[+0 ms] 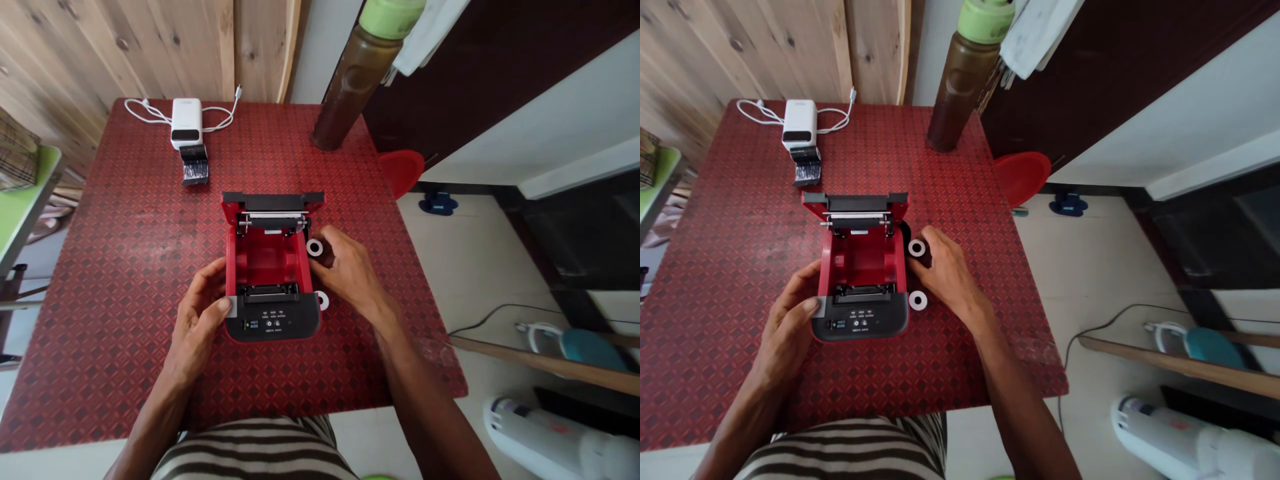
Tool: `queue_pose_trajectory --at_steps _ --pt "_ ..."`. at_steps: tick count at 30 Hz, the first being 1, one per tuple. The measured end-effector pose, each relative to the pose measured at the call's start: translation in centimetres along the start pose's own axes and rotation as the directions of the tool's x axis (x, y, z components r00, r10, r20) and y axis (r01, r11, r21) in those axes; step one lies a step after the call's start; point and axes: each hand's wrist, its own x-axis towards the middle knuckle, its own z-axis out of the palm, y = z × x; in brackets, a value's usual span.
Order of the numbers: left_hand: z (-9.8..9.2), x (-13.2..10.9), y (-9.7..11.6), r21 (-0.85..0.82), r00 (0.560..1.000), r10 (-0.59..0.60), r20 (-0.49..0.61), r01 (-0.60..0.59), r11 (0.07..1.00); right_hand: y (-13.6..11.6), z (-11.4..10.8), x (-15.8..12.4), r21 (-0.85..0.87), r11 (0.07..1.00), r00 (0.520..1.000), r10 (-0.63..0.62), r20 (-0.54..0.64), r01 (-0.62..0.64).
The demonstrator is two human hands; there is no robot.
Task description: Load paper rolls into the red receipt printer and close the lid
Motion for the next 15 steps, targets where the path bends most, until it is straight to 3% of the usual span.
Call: queue_pose_trajectory --at_steps 8,15 --pt "0.2 0.0 0.1 0.001 1.0 0.002 -0.011 -0.002 1.0 -0.2 0.5 -0.6 0.002 0.999 0.998 -0.038 0.053 0.038" --pt "0.1 0.0 0.0 0.047 1.0 0.012 -0.019 -0.011 0.999 0.7 -0.6 -2.3 0.055 0.998 0.999 0.021 0.028 -0.022"
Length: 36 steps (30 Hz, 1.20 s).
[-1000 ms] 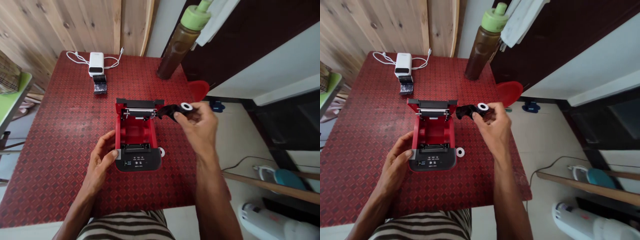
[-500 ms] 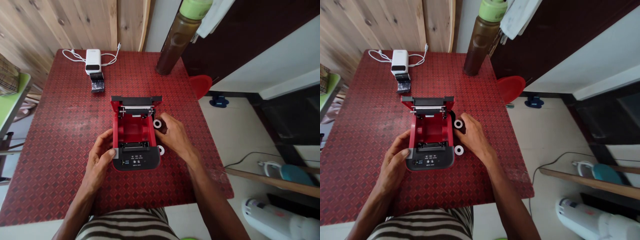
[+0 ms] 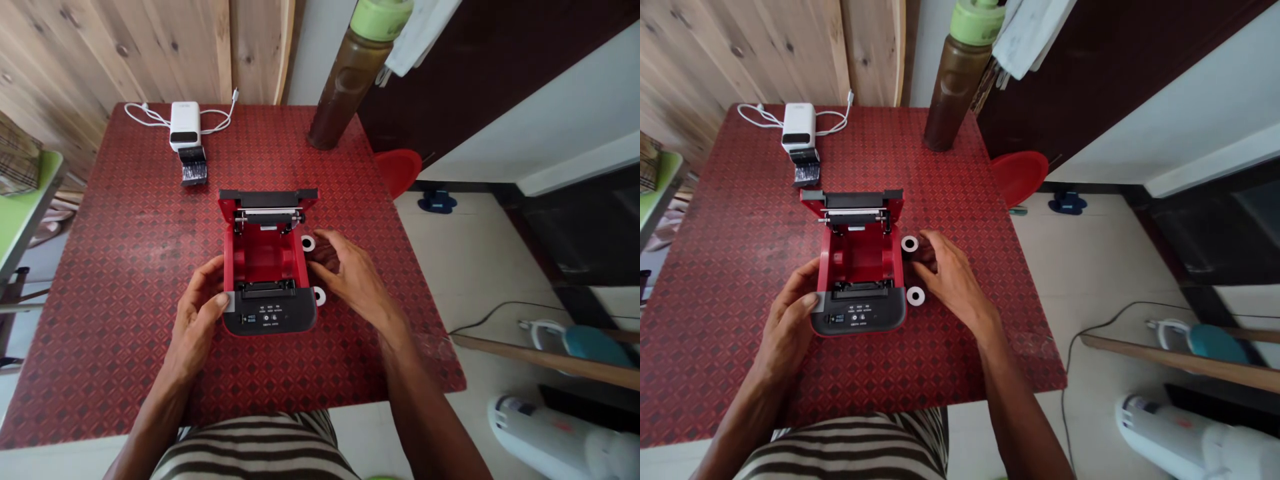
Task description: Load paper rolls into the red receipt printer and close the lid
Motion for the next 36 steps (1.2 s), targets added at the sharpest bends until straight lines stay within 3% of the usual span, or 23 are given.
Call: queue_pose_trajectory --at_steps 5,12,18,21,28,33,36 --pt "0.0 0.0 0.0 -0.019 1.0 -0.005 -0.003 0.005 1.0 0.7 -0.7 -0.9 0.009 0.998 0.998 0.059 -0.035 -0.058" --pt "-0.1 0.0 -0.1 -0.017 1.0 -0.009 0.0 0.009 1.0 -0.2 -1.1 -2.2 -0.01 0.999 0.998 0.044 -0.036 -0.044" --pt "0.0 0.0 0.0 -0.007 1.0 0.0 0.002 0.0 1.0 -0.6 -1.6 -5.9 0.042 0.993 0.992 0.108 0.07 -0.111" --pt "0.0 0.0 0.0 -0.002 1.0 -0.002 -0.008 0.002 1.0 -1.3 -0.7 -7.0 0.102 0.982 0.985 0.147 0.092 -0.156" --pt "0.0 0.0 0.0 -0.004 1.0 -0.001 0.005 0.001 1.0 -2.0 1.9 -7.1 0.211 0.967 0.987 0.155 -0.03 -0.145" --pt "-0.1 0.0 -0.1 -0.014 1.0 0.006 0.009 -0.005 1.0 -2.2 0.1 -8.7 0.427 0.867 0.956 0.291 -0.019 -0.256" --pt "-0.2 -0.1 -0.1 -0.003 1.0 0.006 0.012 -0.006 1.0 -3.5 -1.9 -9.3 0.56 0.796 0.967 0.25 0.044 -0.232"
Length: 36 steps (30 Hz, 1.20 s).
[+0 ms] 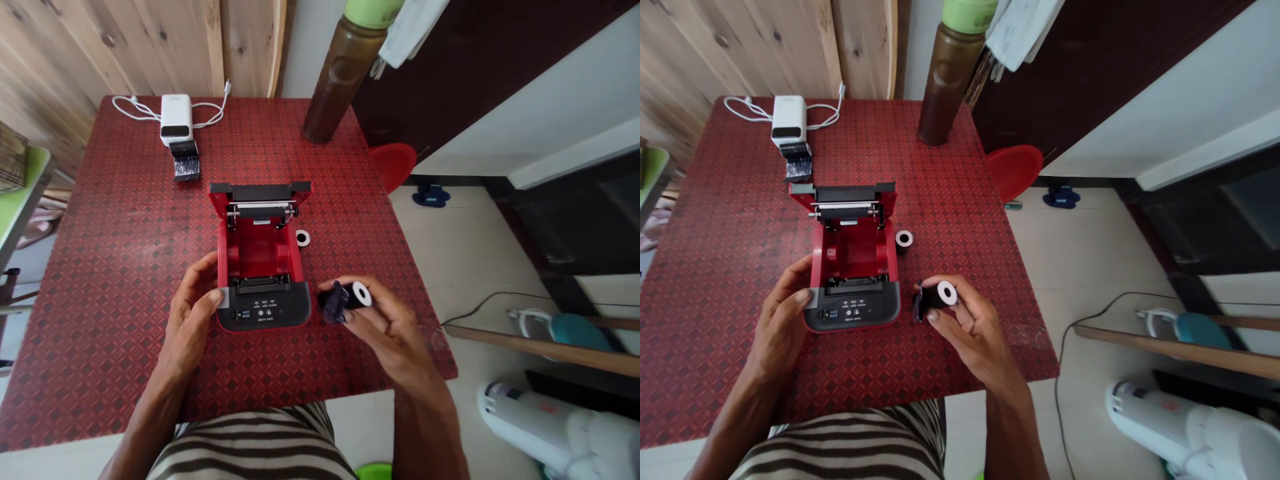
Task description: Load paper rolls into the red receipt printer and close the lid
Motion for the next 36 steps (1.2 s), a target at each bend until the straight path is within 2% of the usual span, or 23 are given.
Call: queue_pose_trajectory --at_steps 3,5,8,11,15,19,25,30,34,36 --pt "0.0 -0.1 0.1 0.003 1.0 -0.011 -0.004 0.011 1.0 -2.2 -0.1 -0.1 0.128 0.99 0.989 -0.068 0.128 0.052" --pt "0.1 -0.1 0.2 -0.007 1.0 -0.021 -0.007 0.021 1.0 -3.4 0.2 0.3 0.133 0.989 0.976 -0.097 0.197 0.072" --pt "0.3 -0.1 0.5 -0.018 1.0 -0.027 -0.01 0.027 0.999 -5.1 0.8 1.5 -0.072 0.986 0.958 -0.13 0.255 0.152" --pt "0.4 -0.2 0.6 0.015 0.999 -0.025 -0.024 0.026 1.0 -6.8 1.4 3.0 -0.288 0.903 0.926 -0.23 0.3 0.318" --pt "0.3 -0.2 0.5 0.007 0.999 -0.046 -0.01 0.046 0.999 -7.9 2.3 5.1 -0.341 0.807 0.857 -0.353 0.377 0.482" --pt "0.3 -0.2 0.5 -0.002 0.999 -0.051 0.002 0.051 0.999 -8.1 3.5 6.7 -0.426 0.733 0.836 -0.367 0.408 0.53" --pt "0.4 -0.3 1.0 0.005 0.999 -0.039 0.01 0.039 0.999 -8.5 6.1 7.6 -0.652 0.534 0.841 -0.285 0.46 0.538" --pt "0.5 -0.4 1.3 0.011 0.999 -0.052 -0.001 0.052 0.999 -8.5 7.9 8.1 -0.821 0.346 0.885 -0.069 0.46 0.454" --pt "0.6 -0.5 1.5 -0.004 0.998 -0.065 0.012 0.065 0.998 -8.8 8.2 9.0 -0.87 0.288 0.896 0.079 0.437 0.4" --pt "0.6 -0.4 1.5 -0.004 0.998 -0.067 0.013 0.067 0.998 -9.3 8.2 9.4 -0.861 0.309 0.884 0.108 0.455 0.405"
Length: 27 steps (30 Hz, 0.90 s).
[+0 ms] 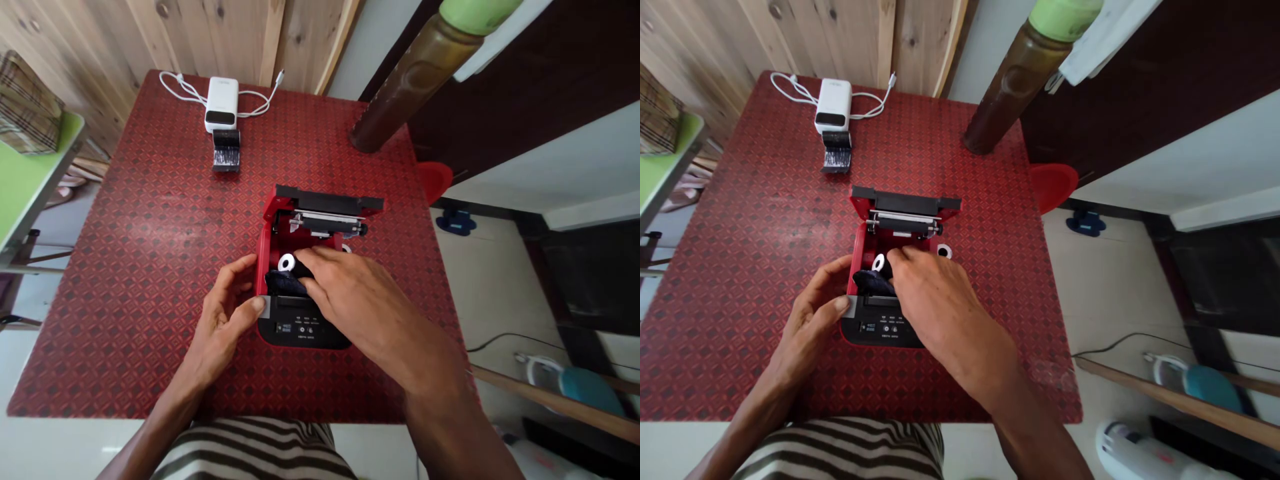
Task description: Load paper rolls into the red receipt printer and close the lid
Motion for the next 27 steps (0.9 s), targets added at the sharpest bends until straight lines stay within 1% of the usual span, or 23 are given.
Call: queue_pose_trajectory --at_steps 3,5,7,9,13,17,23,27 --pt "0.0 0.0 0.0 0.007 1.0 0.0 -0.007 0.0 1.0 0.2 -0.6 0.1 0.062 0.998 0.998 -0.017 0.058 0.014" --pt "0.0 0.1 0.0 0.019 1.0 0.001 -0.01 0.0 1.0 0.5 -0.4 0.0 0.064 0.997 0.998 -0.041 0.057 0.037" --pt "0.1 0.1 0.0 0.034 1.0 0.005 -0.014 -0.004 0.999 0.8 0.2 0.0 0.03 0.997 0.997 -0.076 0.012 0.076" --pt "0.1 0.1 0.1 0.035 1.0 0.009 -0.017 -0.008 0.999 1.0 0.9 0.2 0.003 0.994 0.994 -0.108 -0.008 0.109" --pt "0.1 0.1 0.2 0.019 1.0 0.015 -0.011 -0.014 1.0 1.4 1.9 1.0 0.02 0.987 0.987 -0.158 0.025 0.157" --pt "0.1 0.1 0.2 0.031 1.0 0.009 -0.015 -0.008 0.999 1.7 2.0 1.4 0.042 0.988 0.988 -0.152 0.033 0.15" --pt "0.2 0.1 0.3 0.028 1.0 0.012 -0.02 -0.011 1.0 1.7 1.3 1.8 0.09 0.99 0.992 -0.115 0.049 0.111" --pt "0.2 0.2 0.4 0.016 1.0 0.01 -0.019 -0.01 1.0 1.9 1.3 2.0 0.09 0.986 0.988 -0.145 0.056 0.14"
